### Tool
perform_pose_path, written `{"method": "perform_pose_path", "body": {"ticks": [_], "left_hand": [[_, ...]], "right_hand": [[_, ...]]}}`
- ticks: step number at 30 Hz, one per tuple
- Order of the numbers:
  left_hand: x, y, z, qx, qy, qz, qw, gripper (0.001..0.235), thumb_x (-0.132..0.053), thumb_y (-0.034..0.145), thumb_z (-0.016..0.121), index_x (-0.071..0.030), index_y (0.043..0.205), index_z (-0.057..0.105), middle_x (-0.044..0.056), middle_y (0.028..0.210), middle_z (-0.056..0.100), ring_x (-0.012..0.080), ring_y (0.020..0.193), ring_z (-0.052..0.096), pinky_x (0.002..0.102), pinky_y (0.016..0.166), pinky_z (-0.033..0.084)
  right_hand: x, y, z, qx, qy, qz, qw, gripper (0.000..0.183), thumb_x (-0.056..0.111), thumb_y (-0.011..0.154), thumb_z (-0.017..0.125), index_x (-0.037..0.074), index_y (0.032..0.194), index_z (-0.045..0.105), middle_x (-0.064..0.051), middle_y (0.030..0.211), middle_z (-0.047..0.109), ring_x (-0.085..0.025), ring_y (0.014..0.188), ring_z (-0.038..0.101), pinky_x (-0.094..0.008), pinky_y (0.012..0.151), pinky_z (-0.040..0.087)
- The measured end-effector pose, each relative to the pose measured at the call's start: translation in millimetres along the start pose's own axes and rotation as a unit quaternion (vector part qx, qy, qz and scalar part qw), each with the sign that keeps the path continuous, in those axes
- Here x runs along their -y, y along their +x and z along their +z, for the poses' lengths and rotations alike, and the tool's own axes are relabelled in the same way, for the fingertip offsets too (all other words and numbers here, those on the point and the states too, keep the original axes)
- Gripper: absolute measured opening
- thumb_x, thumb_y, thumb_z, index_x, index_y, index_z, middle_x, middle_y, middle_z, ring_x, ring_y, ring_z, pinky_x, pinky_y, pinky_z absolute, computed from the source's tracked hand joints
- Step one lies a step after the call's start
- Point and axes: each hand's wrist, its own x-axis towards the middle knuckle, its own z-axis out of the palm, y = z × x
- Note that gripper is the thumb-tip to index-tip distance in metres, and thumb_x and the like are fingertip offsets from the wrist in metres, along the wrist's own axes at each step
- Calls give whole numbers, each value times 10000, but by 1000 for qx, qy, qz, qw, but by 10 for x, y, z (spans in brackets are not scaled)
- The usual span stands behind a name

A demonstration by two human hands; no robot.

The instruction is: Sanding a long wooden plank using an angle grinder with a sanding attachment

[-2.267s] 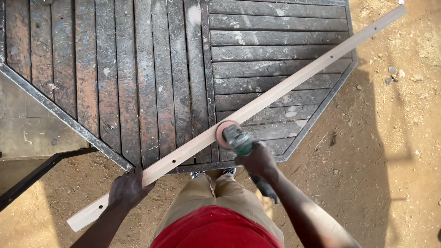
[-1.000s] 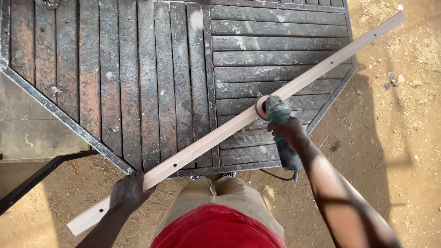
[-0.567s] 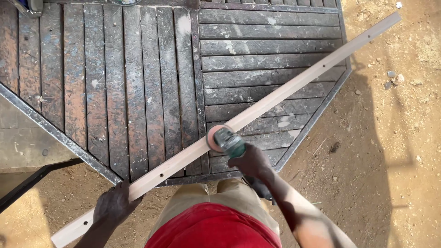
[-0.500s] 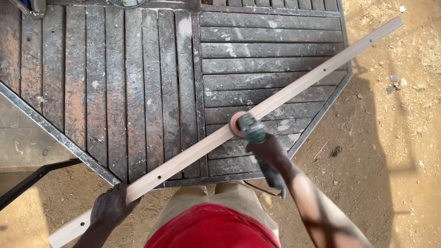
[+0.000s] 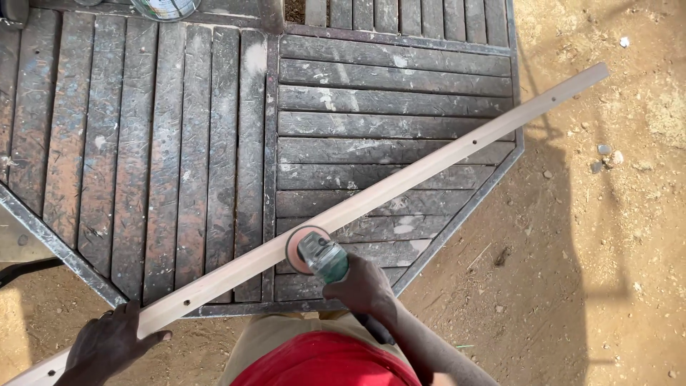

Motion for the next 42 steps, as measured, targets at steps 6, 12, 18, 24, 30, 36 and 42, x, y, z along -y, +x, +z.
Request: {"method": "perform_pose_path", "body": {"ticks": [6, 12, 18, 24, 30, 36, 42], "left_hand": [[-1059, 108, -868, -130, -25, 146, 980, 1141, -856, 767, 590, -77, 1541, 279, 109, 1531, 472, 310, 1276, 607, 501, 1089, 482], [-2363, 392, -1354, -180, -52, 165, 968, 964, -683, 846, 603, -61, 1530, 327, 144, 1332, 583, 358, 1247, 614, 492, 1018, 479], [-2783, 610, -1308, -214, -132, 94, 963, 773, -591, 796, 714, -85, 1325, 466, 94, 1197, 559, 344, 1036, 696, 485, 882, 557], [-2690, 346, -1597, -219, -118, 107, 962, 688, -511, 775, 773, -143, 1268, 464, 61, 1154, 566, 316, 1029, 695, 465, 897, 544], [-2728, 558, -1365, -209, -157, 109, 959, 628, -469, 817, 774, -115, 1247, 484, 99, 1182, 561, 347, 1068, 672, 479, 898, 517], [-2734, 678, -1258, -203, -135, 105, 964, 685, -508, 770, 788, -123, 1249, 485, 79, 1200, 565, 342, 1083, 665, 489, 903, 519], [-2720, 629, -1301, -209, -129, 113, 963, 677, -447, 794, 793, -112, 1286, 471, 110, 1207, 561, 355, 1083, 666, 493, 915, 521]], "right_hand": [[-493, 352, -757, -59, 33, 80, 994, 329, 340, 706, 822, 188, 996, 797, -21, 815, 793, -140, 631, 681, -293, 540, 508], [-1788, 1346, -1646, -246, 285, 69, 924, 440, 306, 625, 908, 14, 909, 741, -212, 681, 686, -422, 673, 727, -523, 713, 553], [-1030, 645, -839, -136, 133, 52, 980, 535, 376, 553, 952, 91, 973, 782, -191, 875, 779, -404, 956, 749, -516, 823, 578], [-572, 118, -298, -7, 58, 54, 997, 766, 553, 540, 892, 169, 1175, 701, -140, 1138, 754, -368, 1186, 670, -513, 982, 549], [-1551, 885, -1188, -224, 307, 84, 921, 332, 223, 574, 886, 32, 812, 752, -161, 626, 683, -287, 562, 702, -407, 617, 562], [-1568, 803, -1235, -212, 196, 88, 953, 380, 342, 607, 862, 76, 869, 788, -179, 753, 741, -382, 799, 742, -515, 728, 535], [-692, 199, -465, -52, 141, 71, 986, 723, 502, 559, 899, 70, 1110, 722, -205, 1052, 769, -420, 1125, 700, -514, 926, 540]]}}
